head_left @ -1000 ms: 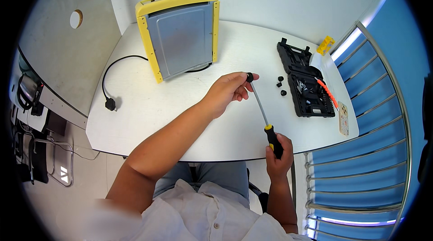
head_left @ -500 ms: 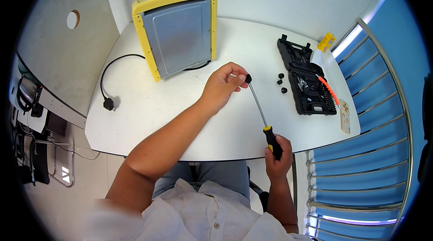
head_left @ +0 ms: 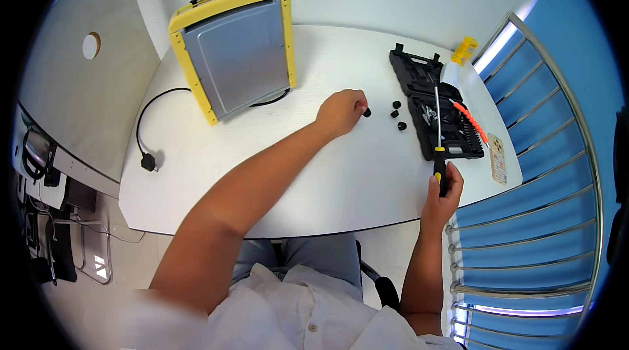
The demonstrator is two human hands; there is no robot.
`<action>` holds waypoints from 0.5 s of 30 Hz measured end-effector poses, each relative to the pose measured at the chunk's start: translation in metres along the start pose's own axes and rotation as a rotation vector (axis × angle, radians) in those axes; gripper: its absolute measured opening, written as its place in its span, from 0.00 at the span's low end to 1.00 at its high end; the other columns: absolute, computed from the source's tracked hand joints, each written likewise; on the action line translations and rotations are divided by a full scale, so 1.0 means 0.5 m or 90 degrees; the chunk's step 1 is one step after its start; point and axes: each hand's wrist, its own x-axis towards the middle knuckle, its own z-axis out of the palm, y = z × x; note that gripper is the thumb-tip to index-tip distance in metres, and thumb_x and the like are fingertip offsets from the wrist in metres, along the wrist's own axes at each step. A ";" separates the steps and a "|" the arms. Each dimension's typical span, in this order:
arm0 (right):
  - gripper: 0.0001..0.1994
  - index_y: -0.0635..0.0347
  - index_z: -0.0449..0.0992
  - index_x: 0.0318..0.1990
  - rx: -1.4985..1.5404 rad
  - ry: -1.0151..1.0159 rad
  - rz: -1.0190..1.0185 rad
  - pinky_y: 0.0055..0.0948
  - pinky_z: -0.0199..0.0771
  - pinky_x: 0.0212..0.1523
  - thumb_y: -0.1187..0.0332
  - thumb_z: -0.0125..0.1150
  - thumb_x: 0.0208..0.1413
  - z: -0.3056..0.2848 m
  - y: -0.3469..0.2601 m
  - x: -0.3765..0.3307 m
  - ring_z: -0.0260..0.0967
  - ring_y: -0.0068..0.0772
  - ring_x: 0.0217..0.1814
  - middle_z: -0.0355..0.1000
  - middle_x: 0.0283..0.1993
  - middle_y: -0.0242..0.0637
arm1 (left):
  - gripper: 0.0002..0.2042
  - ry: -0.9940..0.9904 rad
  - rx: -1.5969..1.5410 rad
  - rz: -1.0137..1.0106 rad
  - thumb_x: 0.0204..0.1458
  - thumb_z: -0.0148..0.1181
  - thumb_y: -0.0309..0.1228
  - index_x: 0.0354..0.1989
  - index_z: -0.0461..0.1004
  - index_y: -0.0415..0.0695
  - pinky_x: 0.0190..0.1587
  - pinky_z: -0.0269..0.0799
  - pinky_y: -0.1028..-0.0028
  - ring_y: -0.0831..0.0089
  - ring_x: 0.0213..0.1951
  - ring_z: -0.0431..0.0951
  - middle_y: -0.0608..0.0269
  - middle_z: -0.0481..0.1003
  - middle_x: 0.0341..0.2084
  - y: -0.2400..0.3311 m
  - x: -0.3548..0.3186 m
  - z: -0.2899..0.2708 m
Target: The person uses a screwdriver to remove screws from a yellow and gray appliance, then reattaches the screws to secure the casing. The person rotates the appliance to access different sides and continues fastening screws.
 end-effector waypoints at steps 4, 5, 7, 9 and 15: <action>0.20 0.63 0.66 0.55 0.101 0.030 0.098 0.24 0.62 0.48 0.80 0.54 0.52 0.005 0.012 0.017 0.64 0.26 0.49 0.66 0.50 0.37 | 0.04 0.008 0.009 -0.019 0.51 0.56 0.28 0.33 0.74 0.44 0.36 0.70 0.66 0.62 0.34 0.76 0.59 0.76 0.31 0.012 0.059 0.067; 0.20 0.61 0.65 0.55 0.083 0.033 0.088 0.20 0.61 0.40 0.79 0.53 0.53 0.007 0.017 0.018 0.65 0.22 0.44 0.66 0.48 0.34 | 0.03 0.023 0.008 -0.023 0.50 0.56 0.28 0.33 0.75 0.44 0.37 0.70 0.66 0.62 0.35 0.75 0.59 0.76 0.32 0.010 0.072 0.078; 0.21 0.61 0.65 0.56 0.057 0.026 0.081 0.17 0.64 0.35 0.80 0.52 0.53 0.008 0.024 0.016 0.65 0.19 0.40 0.66 0.47 0.33 | 0.03 0.052 0.037 -0.008 0.50 0.56 0.27 0.31 0.75 0.45 0.39 0.70 0.66 0.62 0.38 0.74 0.61 0.76 0.33 0.012 0.090 0.098; 0.21 0.62 0.65 0.55 0.063 0.014 0.069 0.19 0.66 0.39 0.81 0.52 0.52 0.008 0.027 0.017 0.65 0.21 0.40 0.66 0.48 0.34 | 0.03 0.087 0.095 0.030 0.49 0.57 0.27 0.30 0.76 0.46 0.42 0.70 0.65 0.61 0.41 0.72 0.63 0.75 0.35 0.009 0.102 0.107; 0.20 0.64 0.67 0.54 0.076 -0.006 0.123 0.28 0.63 0.57 0.78 0.56 0.51 0.003 0.006 0.014 0.66 0.31 0.54 0.67 0.52 0.41 | 0.04 0.096 0.181 0.067 0.46 0.60 0.27 0.30 0.77 0.50 0.45 0.69 0.64 0.60 0.45 0.70 0.66 0.74 0.37 -0.005 0.110 0.115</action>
